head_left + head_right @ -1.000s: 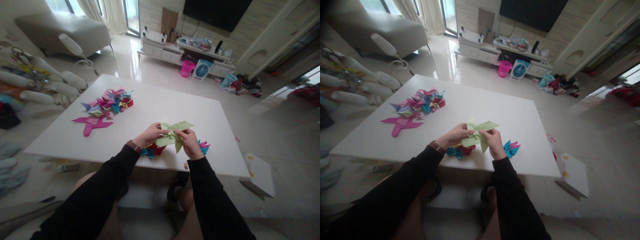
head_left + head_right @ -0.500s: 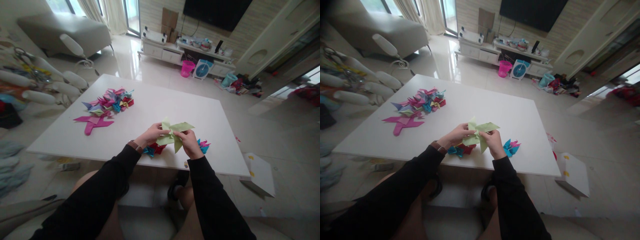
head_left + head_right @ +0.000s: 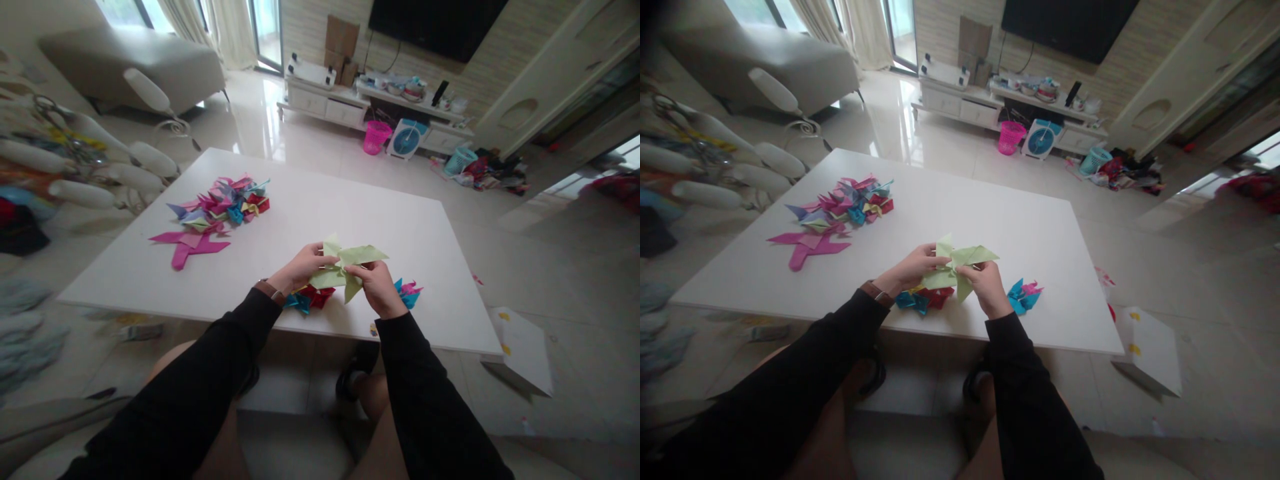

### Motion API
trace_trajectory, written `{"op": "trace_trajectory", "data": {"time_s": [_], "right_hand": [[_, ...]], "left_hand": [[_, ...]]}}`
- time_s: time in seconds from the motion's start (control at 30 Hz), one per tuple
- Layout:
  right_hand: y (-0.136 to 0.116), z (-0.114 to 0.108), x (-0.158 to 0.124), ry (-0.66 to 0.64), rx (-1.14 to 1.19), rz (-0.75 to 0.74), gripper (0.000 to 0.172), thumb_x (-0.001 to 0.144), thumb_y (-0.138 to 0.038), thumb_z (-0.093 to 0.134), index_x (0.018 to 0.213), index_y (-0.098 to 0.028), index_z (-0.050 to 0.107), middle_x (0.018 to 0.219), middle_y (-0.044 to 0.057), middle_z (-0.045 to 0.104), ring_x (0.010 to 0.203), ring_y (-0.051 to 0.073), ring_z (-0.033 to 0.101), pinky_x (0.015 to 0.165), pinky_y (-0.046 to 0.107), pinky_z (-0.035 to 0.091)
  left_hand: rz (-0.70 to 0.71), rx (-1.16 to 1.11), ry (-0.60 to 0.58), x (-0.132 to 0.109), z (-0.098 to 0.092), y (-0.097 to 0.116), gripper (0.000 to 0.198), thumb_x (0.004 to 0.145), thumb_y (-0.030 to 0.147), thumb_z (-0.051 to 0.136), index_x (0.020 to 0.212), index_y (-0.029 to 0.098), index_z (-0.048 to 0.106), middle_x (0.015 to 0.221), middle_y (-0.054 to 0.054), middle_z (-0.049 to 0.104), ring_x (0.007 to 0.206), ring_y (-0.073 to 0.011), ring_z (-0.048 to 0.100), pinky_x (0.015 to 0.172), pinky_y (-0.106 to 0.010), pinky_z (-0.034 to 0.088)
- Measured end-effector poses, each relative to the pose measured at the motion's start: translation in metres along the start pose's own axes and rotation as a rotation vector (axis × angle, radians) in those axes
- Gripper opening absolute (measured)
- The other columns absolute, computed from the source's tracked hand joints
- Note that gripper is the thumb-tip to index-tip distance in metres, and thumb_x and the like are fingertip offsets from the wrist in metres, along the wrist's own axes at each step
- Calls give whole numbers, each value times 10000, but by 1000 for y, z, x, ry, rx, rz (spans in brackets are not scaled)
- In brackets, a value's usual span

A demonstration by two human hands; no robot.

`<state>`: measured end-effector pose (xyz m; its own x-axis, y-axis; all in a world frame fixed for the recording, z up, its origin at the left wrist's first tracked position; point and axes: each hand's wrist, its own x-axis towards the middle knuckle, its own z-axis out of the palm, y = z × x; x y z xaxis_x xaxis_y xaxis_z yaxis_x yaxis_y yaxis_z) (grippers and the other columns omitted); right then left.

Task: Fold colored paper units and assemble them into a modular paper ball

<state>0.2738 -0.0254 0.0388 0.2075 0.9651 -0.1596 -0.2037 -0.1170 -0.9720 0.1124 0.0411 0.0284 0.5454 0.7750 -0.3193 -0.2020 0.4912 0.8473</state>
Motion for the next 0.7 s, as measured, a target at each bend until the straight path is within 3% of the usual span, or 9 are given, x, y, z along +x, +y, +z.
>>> {"op": "trace_trajectory", "data": {"time_s": [0.27,0.47,0.7], "right_hand": [[3,-2,2,45,-45,-42,339,581,-199,807,916,-177,763,970,52,800,912,240,724,868,361,557],[0,0,0,-26,-64,-65,339,635,-211,787,973,-187,769,1093,66,790,1039,260,724,953,379,552],[-1,1,0,-14,-90,-55,360,634,-244,806,985,-179,769,1085,72,793,1037,267,727,942,375,560]], "left_hand": [[1,-12,-81,-1,-2,0,481,610,186,901,1029,127,673,938,-89,756,719,-157,695,697,-291,563],[29,10,-79,-1,1,0,463,576,214,927,945,98,674,863,-78,739,697,-160,690,699,-295,554],[44,9,-104,-1,-2,-2,467,602,215,926,983,93,685,919,-105,750,738,-172,702,740,-312,568]]}}
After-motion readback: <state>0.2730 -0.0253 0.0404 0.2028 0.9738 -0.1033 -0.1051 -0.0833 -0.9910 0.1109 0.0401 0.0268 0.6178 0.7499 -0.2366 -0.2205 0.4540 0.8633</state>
